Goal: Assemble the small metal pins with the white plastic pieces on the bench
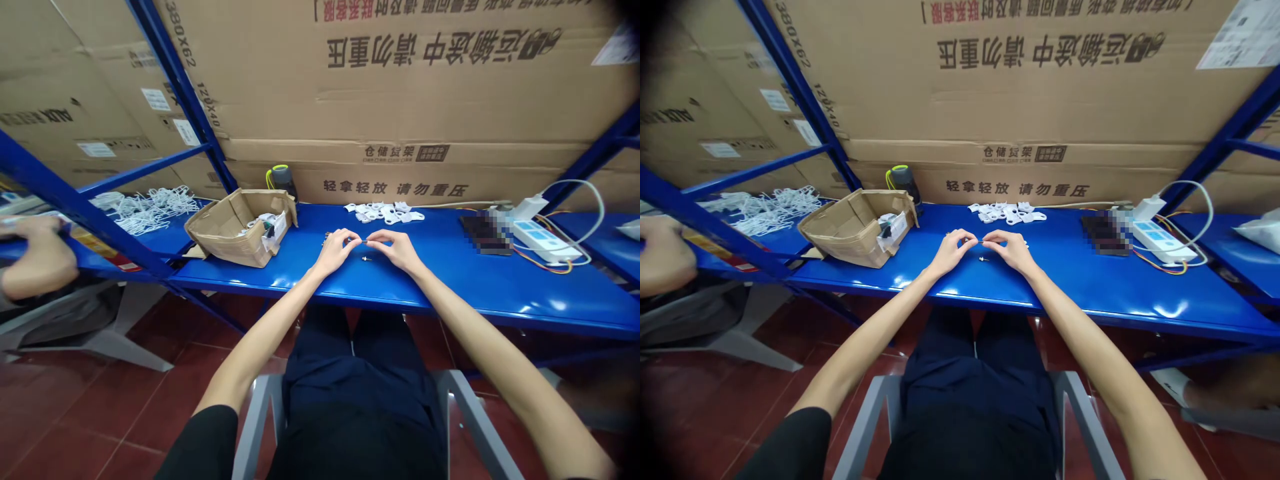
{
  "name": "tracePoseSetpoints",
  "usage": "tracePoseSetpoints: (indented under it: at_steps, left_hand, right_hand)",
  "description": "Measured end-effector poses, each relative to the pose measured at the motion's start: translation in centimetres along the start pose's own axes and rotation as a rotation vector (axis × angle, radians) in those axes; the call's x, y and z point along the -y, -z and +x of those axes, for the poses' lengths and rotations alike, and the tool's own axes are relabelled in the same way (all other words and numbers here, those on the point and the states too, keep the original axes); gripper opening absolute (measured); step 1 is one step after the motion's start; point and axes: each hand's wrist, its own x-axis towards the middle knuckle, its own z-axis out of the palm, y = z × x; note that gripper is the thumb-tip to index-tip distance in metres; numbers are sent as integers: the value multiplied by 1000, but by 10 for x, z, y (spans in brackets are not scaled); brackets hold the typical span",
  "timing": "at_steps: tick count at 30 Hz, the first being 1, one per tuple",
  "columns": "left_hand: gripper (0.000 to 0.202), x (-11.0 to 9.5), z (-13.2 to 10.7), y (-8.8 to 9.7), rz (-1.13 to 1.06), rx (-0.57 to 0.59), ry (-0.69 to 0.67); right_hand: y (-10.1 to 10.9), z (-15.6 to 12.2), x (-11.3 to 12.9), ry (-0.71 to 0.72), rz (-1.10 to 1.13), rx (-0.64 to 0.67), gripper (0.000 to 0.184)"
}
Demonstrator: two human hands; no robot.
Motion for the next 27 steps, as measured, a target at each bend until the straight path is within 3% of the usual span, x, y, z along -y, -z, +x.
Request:
tracePoseSetpoints:
  at_steps: [10,23,27]
  left_hand:
    - [16,1,1,-1,-79,-6,37]
    - [19,2,0,-2,-30,56,-63]
    - [19,1,1,-1,-16,21,-13]
  right_hand:
    - [-1,-2,0,46,-17,-11,34]
    - [-4,-1,-1,68,-160,76,36]
    - [-2,0,2,83,-134,13,38]
